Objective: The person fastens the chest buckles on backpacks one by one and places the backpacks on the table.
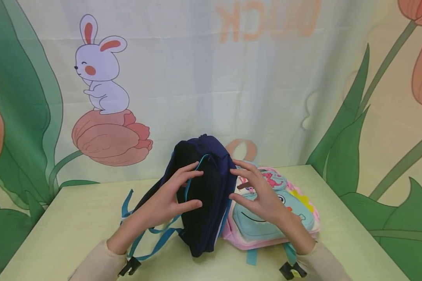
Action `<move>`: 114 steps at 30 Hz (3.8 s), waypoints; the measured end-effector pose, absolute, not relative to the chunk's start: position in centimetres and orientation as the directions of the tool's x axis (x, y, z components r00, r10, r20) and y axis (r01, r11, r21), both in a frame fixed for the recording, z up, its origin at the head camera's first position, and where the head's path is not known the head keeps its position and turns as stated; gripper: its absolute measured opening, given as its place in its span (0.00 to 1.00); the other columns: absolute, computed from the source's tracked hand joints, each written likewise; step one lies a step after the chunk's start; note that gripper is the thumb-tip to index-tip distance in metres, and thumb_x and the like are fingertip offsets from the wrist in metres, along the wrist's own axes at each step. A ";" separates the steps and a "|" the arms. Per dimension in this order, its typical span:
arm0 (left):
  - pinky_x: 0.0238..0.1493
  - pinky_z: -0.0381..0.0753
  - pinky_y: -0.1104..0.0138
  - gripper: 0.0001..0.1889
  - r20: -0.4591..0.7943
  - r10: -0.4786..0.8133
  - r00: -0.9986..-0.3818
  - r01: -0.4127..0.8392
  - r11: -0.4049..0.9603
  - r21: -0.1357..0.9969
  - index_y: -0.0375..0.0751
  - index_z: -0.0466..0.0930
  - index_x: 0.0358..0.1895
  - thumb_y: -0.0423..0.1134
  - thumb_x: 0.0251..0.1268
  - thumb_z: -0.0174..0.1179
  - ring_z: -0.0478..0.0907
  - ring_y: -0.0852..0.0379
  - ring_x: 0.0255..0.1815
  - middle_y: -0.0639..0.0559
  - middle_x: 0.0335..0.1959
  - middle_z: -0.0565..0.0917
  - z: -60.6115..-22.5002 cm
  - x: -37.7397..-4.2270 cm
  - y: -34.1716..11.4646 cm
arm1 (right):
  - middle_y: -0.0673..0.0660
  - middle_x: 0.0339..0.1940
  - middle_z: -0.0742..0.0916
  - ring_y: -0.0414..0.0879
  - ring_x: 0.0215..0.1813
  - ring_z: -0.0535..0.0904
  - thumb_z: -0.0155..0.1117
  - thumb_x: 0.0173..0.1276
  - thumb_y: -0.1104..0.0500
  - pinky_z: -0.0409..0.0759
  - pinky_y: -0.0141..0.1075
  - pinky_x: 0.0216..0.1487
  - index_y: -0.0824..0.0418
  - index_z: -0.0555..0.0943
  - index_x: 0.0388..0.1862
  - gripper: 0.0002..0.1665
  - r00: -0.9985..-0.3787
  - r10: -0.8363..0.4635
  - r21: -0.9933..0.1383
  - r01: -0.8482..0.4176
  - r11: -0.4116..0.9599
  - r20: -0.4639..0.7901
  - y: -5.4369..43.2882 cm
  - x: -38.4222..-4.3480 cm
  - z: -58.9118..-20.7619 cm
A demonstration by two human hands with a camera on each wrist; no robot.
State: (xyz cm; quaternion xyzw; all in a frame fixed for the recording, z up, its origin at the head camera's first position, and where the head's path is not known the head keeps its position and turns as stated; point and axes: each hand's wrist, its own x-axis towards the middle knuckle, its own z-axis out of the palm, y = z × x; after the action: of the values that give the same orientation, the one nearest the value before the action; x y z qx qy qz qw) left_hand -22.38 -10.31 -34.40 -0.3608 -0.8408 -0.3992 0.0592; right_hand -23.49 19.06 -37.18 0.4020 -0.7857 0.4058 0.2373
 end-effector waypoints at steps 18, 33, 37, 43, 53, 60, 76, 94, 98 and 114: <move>0.32 0.79 0.69 0.34 0.258 0.586 -0.768 0.592 0.496 0.635 0.57 0.63 0.73 0.43 0.66 0.66 0.81 0.64 0.33 0.52 0.54 0.82 -35.1 -21.5 -13.7 | 0.59 0.72 0.70 0.43 0.60 0.76 0.77 0.55 0.67 0.84 0.33 0.47 0.58 0.73 0.67 0.40 -0.591 -0.385 -0.477 -0.804 0.356 0.709 20.0 -23.4 -37.9; 0.25 0.74 0.72 0.25 0.274 0.614 -0.740 0.654 0.560 0.509 0.57 0.75 0.67 0.40 0.68 0.64 0.70 0.69 0.21 0.64 0.31 0.79 -35.5 -21.4 -15.4 | 0.70 0.66 0.72 0.51 0.46 0.83 0.76 0.51 0.74 0.86 0.41 0.44 0.70 0.73 0.61 0.37 -0.605 -0.350 -0.489 -0.791 0.368 0.715 19.5 -22.0 -36.6; 0.22 0.69 0.73 0.24 0.304 0.605 -0.736 0.665 0.558 0.496 0.57 0.77 0.65 0.36 0.67 0.64 0.67 0.68 0.18 0.64 0.29 0.78 -35.4 -21.4 -15.9 | 0.70 0.65 0.73 0.52 0.45 0.83 0.75 0.51 0.75 0.86 0.42 0.44 0.71 0.74 0.59 0.35 -0.600 -0.350 -0.493 -0.796 0.351 0.720 19.2 -21.4 -36.0; 0.24 0.70 0.73 0.24 0.329 0.598 -0.731 0.675 0.563 0.477 0.58 0.78 0.64 0.36 0.67 0.64 0.69 0.66 0.21 0.65 0.26 0.76 -35.5 -21.3 -16.4 | 0.71 0.62 0.75 0.47 0.51 0.80 0.75 0.50 0.76 0.86 0.42 0.43 0.72 0.75 0.56 0.33 -0.590 -0.350 -0.495 -0.805 0.326 0.728 19.1 -21.4 -36.3; 0.29 0.76 0.72 0.23 0.301 0.615 -0.729 0.670 0.550 0.498 0.55 0.77 0.65 0.36 0.68 0.63 0.74 0.67 0.30 0.64 0.30 0.79 -36.4 -21.3 -17.1 | 0.63 0.60 0.76 0.49 0.60 0.73 0.77 0.52 0.71 0.85 0.40 0.45 0.63 0.78 0.55 0.30 -0.561 -0.401 -0.452 -0.826 0.338 0.725 19.4 -23.4 -39.2; 0.30 0.75 0.72 0.24 0.253 0.623 -0.740 0.649 0.564 0.511 0.61 0.76 0.66 0.40 0.69 0.63 0.71 0.67 0.31 0.65 0.31 0.79 -37.0 -21.1 -17.3 | 0.58 0.59 0.76 0.45 0.59 0.74 0.75 0.56 0.69 0.84 0.35 0.48 0.58 0.79 0.55 0.27 -0.543 -0.438 -0.434 -0.838 0.330 0.716 19.1 -23.6 -39.7; 0.33 0.67 0.75 0.38 0.208 0.679 -0.705 0.697 0.605 0.385 0.65 0.74 0.66 0.66 0.48 0.71 0.67 0.67 0.32 0.72 0.36 0.76 -38.5 -20.1 -16.5 | 0.57 0.56 0.77 0.46 0.53 0.78 0.72 0.59 0.70 0.86 0.38 0.45 0.59 0.76 0.58 0.28 -0.540 -0.475 -0.460 -0.842 0.283 0.695 17.3 -22.8 -40.6; 0.35 0.68 0.73 0.34 0.061 0.702 -0.709 0.671 0.646 0.364 0.72 0.72 0.65 0.61 0.53 0.71 0.68 0.66 0.35 0.73 0.32 0.73 -39.4 -20.2 -16.7 | 0.55 0.48 0.81 0.47 0.48 0.84 0.72 0.61 0.67 0.86 0.39 0.45 0.61 0.74 0.63 0.31 -0.545 -0.567 -0.489 -0.831 0.265 0.618 16.9 -22.6 -42.1; 0.36 0.68 0.72 0.34 0.038 0.716 -0.697 0.678 0.641 0.361 0.72 0.73 0.65 0.58 0.52 0.73 0.68 0.67 0.34 0.73 0.31 0.73 -39.6 -20.2 -16.9 | 0.51 0.46 0.81 0.44 0.48 0.84 0.71 0.65 0.63 0.85 0.37 0.48 0.57 0.76 0.62 0.27 -0.618 -0.574 -0.550 -0.773 0.316 0.537 16.6 -22.2 -42.5; 0.39 0.67 0.69 0.33 -0.079 0.723 -0.686 0.670 0.671 0.317 0.74 0.73 0.64 0.53 0.53 0.74 0.68 0.67 0.35 0.73 0.31 0.72 -40.5 -20.0 -17.7 | 0.48 0.37 0.84 0.34 0.39 0.83 0.69 0.67 0.58 0.84 0.30 0.45 0.57 0.80 0.52 0.16 -0.753 -0.585 -0.648 -0.612 0.453 0.302 14.8 -21.1 -43.8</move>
State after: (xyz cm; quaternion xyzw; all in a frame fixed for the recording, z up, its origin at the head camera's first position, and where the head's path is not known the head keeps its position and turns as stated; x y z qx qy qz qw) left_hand -20.00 -17.69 -40.50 -0.3833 -0.9086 -0.1326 -0.0997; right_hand -21.09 14.77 -43.78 0.3510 -0.8521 0.3878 0.0177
